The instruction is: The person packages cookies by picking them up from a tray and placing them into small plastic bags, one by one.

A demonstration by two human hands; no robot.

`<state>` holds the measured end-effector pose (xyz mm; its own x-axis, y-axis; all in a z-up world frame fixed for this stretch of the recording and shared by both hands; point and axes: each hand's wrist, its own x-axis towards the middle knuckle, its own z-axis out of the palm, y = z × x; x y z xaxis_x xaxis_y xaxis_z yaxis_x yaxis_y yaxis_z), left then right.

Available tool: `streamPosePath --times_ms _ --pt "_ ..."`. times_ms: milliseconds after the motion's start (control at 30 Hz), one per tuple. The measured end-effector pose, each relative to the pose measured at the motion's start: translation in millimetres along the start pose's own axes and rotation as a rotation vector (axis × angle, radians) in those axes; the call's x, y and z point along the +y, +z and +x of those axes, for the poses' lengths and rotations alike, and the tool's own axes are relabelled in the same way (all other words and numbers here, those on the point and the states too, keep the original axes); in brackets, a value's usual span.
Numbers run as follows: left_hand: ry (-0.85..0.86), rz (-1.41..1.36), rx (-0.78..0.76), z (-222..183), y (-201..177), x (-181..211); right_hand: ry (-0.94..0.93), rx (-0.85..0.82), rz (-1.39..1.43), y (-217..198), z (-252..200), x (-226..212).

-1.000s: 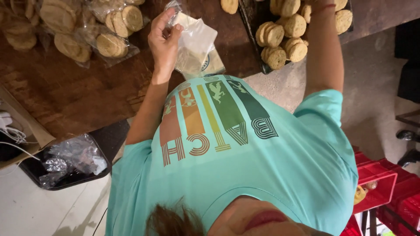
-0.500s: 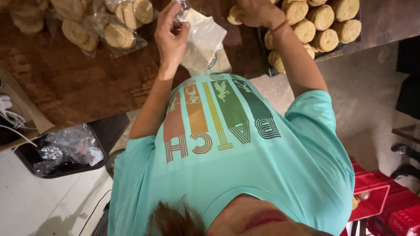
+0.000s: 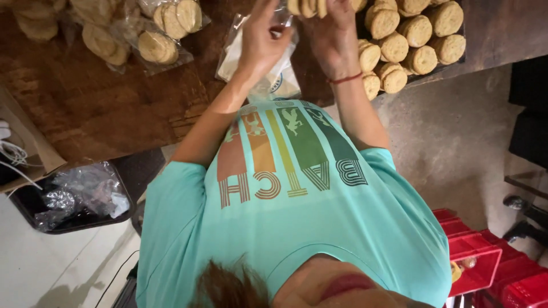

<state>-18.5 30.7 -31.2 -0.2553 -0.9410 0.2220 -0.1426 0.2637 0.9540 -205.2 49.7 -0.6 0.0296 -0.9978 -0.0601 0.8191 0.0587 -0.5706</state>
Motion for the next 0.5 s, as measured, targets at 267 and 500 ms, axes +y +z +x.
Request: streamPosePath --times_ms 267,500 --pt "0.158 0.305 0.07 0 -32 20 -0.557 -0.121 -1.438 48 -9 24" --pt "0.093 0.488 -0.176 -29 -43 58 -0.087 -0.333 -2.004 27 16 40"
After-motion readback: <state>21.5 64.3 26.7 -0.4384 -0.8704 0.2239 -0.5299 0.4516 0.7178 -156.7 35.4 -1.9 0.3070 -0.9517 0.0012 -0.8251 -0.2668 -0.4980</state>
